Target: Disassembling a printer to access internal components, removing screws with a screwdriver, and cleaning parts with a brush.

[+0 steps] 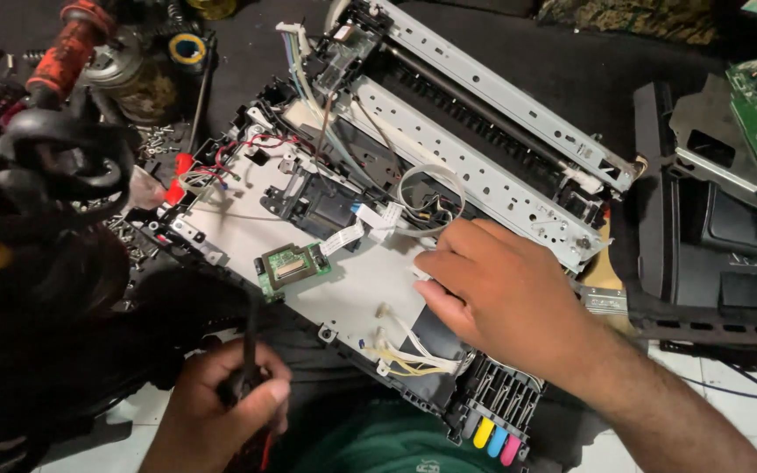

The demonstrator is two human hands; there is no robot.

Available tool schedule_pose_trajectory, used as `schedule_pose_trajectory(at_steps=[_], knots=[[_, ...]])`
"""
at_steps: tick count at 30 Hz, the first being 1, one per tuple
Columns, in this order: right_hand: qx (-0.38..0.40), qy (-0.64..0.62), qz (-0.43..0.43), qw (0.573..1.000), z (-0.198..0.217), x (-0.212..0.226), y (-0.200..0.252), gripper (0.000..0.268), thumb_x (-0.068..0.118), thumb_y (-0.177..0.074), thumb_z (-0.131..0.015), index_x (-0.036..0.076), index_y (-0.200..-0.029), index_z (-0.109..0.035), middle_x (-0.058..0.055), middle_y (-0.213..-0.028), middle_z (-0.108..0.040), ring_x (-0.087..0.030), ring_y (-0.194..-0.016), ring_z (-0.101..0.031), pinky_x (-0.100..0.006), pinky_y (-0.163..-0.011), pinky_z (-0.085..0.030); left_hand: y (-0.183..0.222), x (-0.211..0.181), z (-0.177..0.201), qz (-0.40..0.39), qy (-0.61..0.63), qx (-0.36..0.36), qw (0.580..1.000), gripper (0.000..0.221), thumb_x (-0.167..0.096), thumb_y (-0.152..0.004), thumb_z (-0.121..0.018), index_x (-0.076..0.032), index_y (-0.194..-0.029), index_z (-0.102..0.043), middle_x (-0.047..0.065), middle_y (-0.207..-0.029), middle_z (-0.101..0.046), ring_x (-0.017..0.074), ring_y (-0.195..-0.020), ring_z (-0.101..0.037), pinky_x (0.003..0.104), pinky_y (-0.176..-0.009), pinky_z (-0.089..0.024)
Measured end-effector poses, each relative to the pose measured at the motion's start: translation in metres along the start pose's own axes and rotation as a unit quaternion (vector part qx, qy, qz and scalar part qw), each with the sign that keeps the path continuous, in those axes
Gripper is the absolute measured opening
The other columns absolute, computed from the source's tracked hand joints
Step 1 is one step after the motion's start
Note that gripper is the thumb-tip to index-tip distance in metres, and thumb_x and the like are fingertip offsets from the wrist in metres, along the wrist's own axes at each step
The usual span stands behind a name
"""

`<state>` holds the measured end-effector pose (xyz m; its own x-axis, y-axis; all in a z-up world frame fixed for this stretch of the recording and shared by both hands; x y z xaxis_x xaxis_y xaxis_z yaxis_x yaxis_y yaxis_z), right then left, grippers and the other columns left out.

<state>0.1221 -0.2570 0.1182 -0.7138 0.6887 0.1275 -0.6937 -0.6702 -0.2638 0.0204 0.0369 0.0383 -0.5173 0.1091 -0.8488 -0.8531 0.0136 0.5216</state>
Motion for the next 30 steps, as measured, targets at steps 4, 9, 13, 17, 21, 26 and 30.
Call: schedule_pose_trajectory(at_steps=[4,9,13,17,21,26,30], knots=[[-0.030,-0.092,0.021,0.995,0.015,0.003,0.002,0.019,0.010,-0.088,-0.081,0.012,-0.103,-0.070,-0.003,-0.085,-0.059,-0.019,-0.072,-0.056,-0.028,-0.054,-0.043,0.016,-0.016,0.008,0.005,-0.083,0.059,0.995,0.012,-0.013,-0.066,-0.092,-0.006,-0.071,-0.084,0.005,-0.045,-0.067,0.0132,-0.039,-0.057,0.030,-0.040,-0.042],[-0.204,-0.054,0.177,0.961,0.043,0.013,0.017,0.011,0.000,-0.088,-0.081,0.000,-0.095,-0.073,-0.013,-0.084,-0.074,-0.023,-0.069,-0.065,-0.031,-0.057,-0.057,0.031,-0.088,-0.029,-0.286,-0.122,0.149,0.939,0.033,-0.042,-0.086,-0.074,-0.015,-0.104,-0.082,-0.006,-0.078,-0.078,0.0046,-0.062,-0.068,0.022,-0.056,-0.054],[-0.228,-0.064,0.163,0.958,0.057,0.021,0.034,0.021,0.004,-0.090,-0.080,0.004,-0.106,-0.067,-0.009,-0.092,-0.068,-0.025,-0.081,-0.071,-0.034,-0.070,-0.063,0.037,-0.133,-0.072,-0.294,-0.139,0.096,0.941,0.035,-0.035,-0.085,-0.072,-0.019,-0.115,-0.080,-0.011,-0.083,-0.082,0.0019,-0.078,-0.075,0.022,-0.081,-0.057],[-0.262,-0.125,0.111,0.951,0.057,0.019,0.049,0.020,0.000,-0.081,-0.084,-0.001,-0.095,-0.070,-0.014,-0.086,-0.069,-0.027,-0.080,-0.072,-0.032,-0.071,-0.068,0.037,-0.144,-0.099,-0.331,-0.103,0.115,0.931,0.028,-0.028,-0.090,-0.067,-0.012,-0.112,-0.074,-0.001,-0.103,-0.081,0.0077,-0.095,-0.075,0.024,-0.085,-0.056],[-0.247,-0.134,0.097,0.955,0.052,0.011,0.069,0.035,0.000,-0.081,-0.090,0.000,-0.109,-0.070,-0.011,-0.098,-0.072,-0.025,-0.085,-0.075,-0.029,-0.075,-0.070,0.032,-0.153,-0.110,-0.365,-0.134,0.115,0.914,0.017,-0.026,-0.089,-0.068,-0.013,-0.098,-0.075,-0.001,-0.089,-0.078,0.0090,-0.077,-0.074,0.026,-0.069,-0.058],[-0.246,-0.120,0.119,0.955,0.041,-0.002,0.088,0.047,0.002,-0.080,-0.096,0.005,-0.118,-0.068,-0.010,-0.103,-0.075,-0.018,-0.086,-0.074,-0.027,-0.078,-0.070,0.021,-0.157,-0.117,-0.259,-0.097,0.185,0.943,0.010,-0.022,-0.087,-0.070,-0.014,-0.089,-0.075,-0.007,-0.074,-0.068,0.0042,-0.068,-0.059,0.024,-0.063,-0.049],[-0.276,-0.206,0.107,0.933,0.047,0.003,0.074,0.032,0.007,-0.078,-0.089,0.003,-0.101,-0.068,-0.012,-0.093,-0.074,-0.020,-0.072,-0.074,-0.029,-0.067,-0.069,0.011,-0.160,-0.122,-0.156,-0.057,0.230,0.959,0.011,-0.016,-0.089,-0.070,-0.008,-0.081,-0.072,0.002,-0.059,-0.065,0.0083,-0.050,-0.065,0.024,-0.049,-0.053]])
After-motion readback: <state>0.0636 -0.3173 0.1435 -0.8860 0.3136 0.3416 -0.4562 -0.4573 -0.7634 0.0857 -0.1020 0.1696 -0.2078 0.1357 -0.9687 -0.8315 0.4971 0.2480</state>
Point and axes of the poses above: each hand's wrist, its own y-axis away from the middle knuckle, its own z-axis out of the back of the hand, x = y × z, the point moved 1 cm from there along -y, towards the middle knuckle
